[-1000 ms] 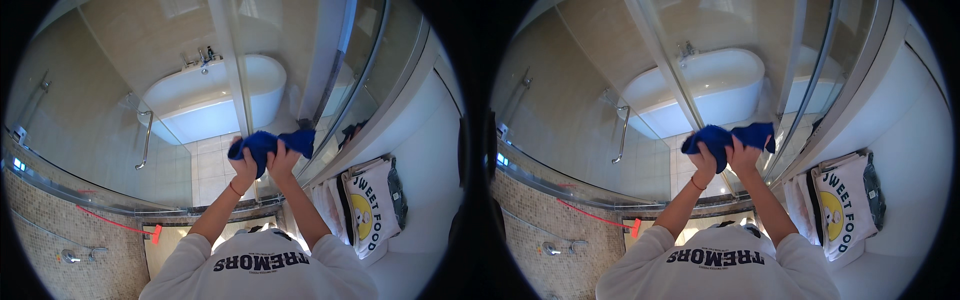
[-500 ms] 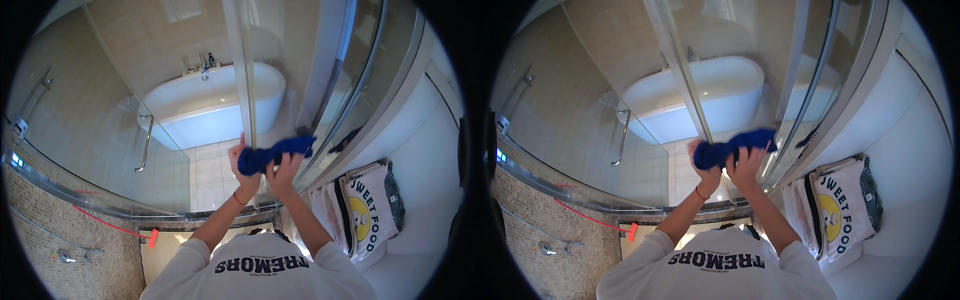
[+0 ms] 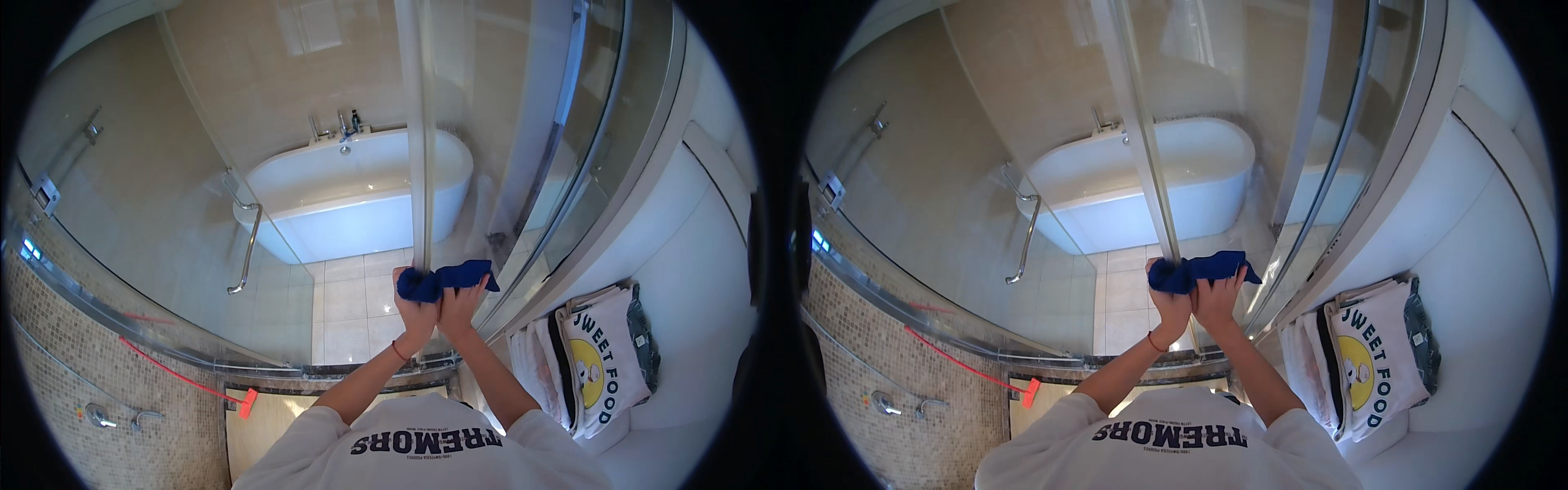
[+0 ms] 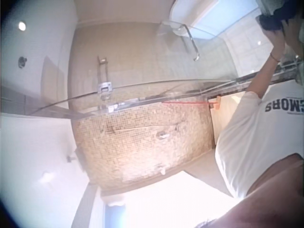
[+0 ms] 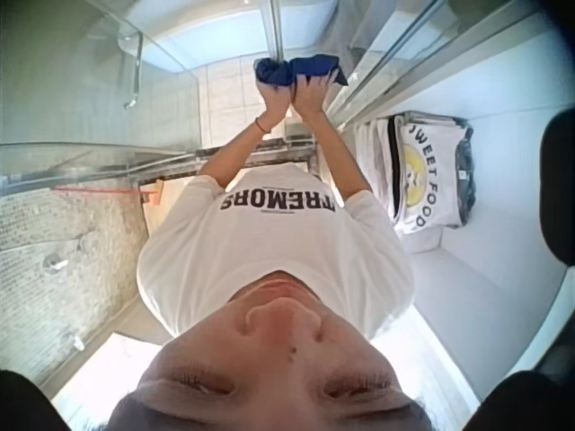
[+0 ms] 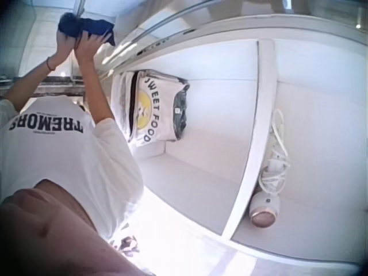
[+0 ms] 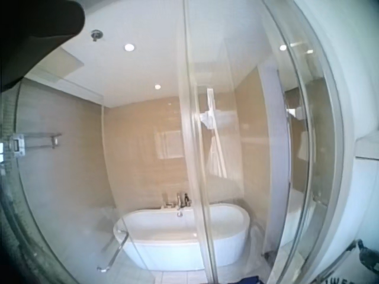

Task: The person wipes a hair dryer with a blue cloth, then wipes a tiled wall and a glass shower door with the same cloth.

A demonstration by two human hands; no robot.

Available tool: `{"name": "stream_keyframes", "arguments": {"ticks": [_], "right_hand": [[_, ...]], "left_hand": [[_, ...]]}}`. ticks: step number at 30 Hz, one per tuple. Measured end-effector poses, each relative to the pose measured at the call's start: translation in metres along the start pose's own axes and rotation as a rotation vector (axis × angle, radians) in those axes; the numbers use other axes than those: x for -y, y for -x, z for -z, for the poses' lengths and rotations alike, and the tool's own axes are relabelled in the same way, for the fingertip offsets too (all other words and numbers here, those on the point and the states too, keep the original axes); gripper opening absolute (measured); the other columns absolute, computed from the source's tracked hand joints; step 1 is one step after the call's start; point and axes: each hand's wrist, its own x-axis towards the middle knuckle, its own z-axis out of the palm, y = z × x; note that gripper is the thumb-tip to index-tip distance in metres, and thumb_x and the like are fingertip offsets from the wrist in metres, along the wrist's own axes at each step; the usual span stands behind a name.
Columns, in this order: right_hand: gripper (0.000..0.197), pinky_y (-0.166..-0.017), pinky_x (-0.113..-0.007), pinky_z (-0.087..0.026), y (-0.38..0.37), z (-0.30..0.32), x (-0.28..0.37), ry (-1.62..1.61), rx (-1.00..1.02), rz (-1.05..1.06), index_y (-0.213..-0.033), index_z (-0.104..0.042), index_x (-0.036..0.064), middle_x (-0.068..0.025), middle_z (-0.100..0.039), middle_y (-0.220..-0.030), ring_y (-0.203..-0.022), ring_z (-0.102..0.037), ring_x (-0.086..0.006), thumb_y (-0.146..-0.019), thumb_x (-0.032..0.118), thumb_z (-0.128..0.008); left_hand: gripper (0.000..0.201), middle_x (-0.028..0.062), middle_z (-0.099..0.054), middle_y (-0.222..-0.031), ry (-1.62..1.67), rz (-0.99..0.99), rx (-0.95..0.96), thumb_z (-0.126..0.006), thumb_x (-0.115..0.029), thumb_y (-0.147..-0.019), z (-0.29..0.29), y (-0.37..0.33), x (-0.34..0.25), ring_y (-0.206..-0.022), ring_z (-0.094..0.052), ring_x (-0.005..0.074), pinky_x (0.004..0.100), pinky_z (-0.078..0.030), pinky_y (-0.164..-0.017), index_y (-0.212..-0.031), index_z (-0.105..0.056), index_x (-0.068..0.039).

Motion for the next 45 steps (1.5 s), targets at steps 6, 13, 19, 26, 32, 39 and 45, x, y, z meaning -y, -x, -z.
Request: {"name": "stream_keyframes", "arguments": {"ticks": [6,13,19,26,32,39,45], "right_hand": [[0.031,-0.107,-0.073,-0.015,-0.158,0.064,0.028,-0.007,-0.178,0.118,-0.112,-0.065,0.0158,-0.0249,-0.051,-0.115,-0.130,-0.035,-0.0551,-0.085,0.029,-0.061],[0.051,-0.111,-0.062,-0.021,-0.303,0.144,0.023,0.106,-0.540,0.261,-0.127,-0.059,0.0153,-0.0200,-0.048,-0.113,-0.126,-0.039,-0.0466,-0.076,0.021,-0.065],[0.068,-0.112,-0.059,-0.022,-0.180,0.092,-0.045,-0.159,-0.507,-0.103,-0.124,-0.052,-0.0054,-0.0306,-0.045,-0.130,-0.126,-0.035,-0.0548,-0.078,0.042,-0.068],[0.054,-0.103,-0.055,-0.033,-0.027,0.063,-0.063,-0.055,-0.002,-0.157,-0.130,-0.050,-0.0019,-0.0290,-0.048,-0.127,-0.119,-0.045,-0.0507,-0.086,0.025,-0.065],[0.050,-0.102,-0.054,-0.037,-0.091,0.127,-0.055,0.008,-0.381,0.043,-0.127,-0.057,-0.0001,-0.0304,-0.046,-0.130,-0.120,-0.047,-0.0491,-0.083,0.023,-0.067],[0.040,-0.112,-0.047,-0.034,-0.184,0.174,-0.054,-0.402,-0.613,-0.097,-0.133,-0.056,-0.0006,-0.0224,-0.048,-0.142,-0.134,-0.045,-0.0393,-0.095,0.012,-0.053],[0.039,-0.108,-0.047,-0.037,-0.006,0.099,-0.100,-0.130,-0.193,-0.332,-0.131,-0.055,-0.0027,-0.0211,-0.051,-0.138,-0.126,-0.050,-0.0376,-0.097,0.015,-0.051]], "left_hand": [[0.028,0.0081,-0.047,-0.097,0.071,-0.496,-0.034,-0.056,-0.003,-0.083,-0.059,-0.096,-0.099,-0.094,-0.050,0.0167,0.0329,-0.043,-0.091,-0.109,-0.048,0.004],[0.071,0.0245,-0.022,-0.158,-0.770,-1.122,-0.106,-0.061,-0.025,-0.081,-0.113,-0.166,-0.212,-0.139,-0.004,0.0643,0.0704,0.000,-0.109,-0.146,-0.042,-0.005],[0.090,0.0184,-0.022,-0.160,-1.092,-0.831,0.265,-0.073,-0.045,-0.071,-0.103,-0.093,-0.143,-0.134,-0.023,0.0610,0.0774,-0.014,-0.101,-0.150,-0.040,-0.018],[0.092,0.0202,-0.026,-0.158,-1.029,-0.756,0.844,-0.076,-0.045,-0.074,-0.023,-0.009,0.003,-0.133,-0.029,0.0588,0.0649,-0.027,-0.103,-0.150,-0.038,-0.011],[0.081,0.0311,-0.023,-0.156,-0.474,-0.985,0.613,-0.070,-0.048,-0.081,-0.089,-0.049,-0.050,-0.133,-0.020,0.0687,0.0698,-0.019,-0.107,-0.143,-0.046,-0.001],[0.077,0.0249,-0.024,-0.158,0.267,-0.648,0.868,-0.050,-0.042,-0.096,-0.198,-0.072,-0.111,-0.148,-0.019,0.0410,0.0446,-0.014,-0.120,-0.149,-0.026,0.008],[0.075,0.0306,-0.024,-0.155,0.116,-0.222,1.116,-0.057,-0.028,-0.095,-0.109,0.015,0.045,-0.144,-0.031,0.0394,0.0409,-0.022,-0.118,-0.148,-0.022,0.012]]}}
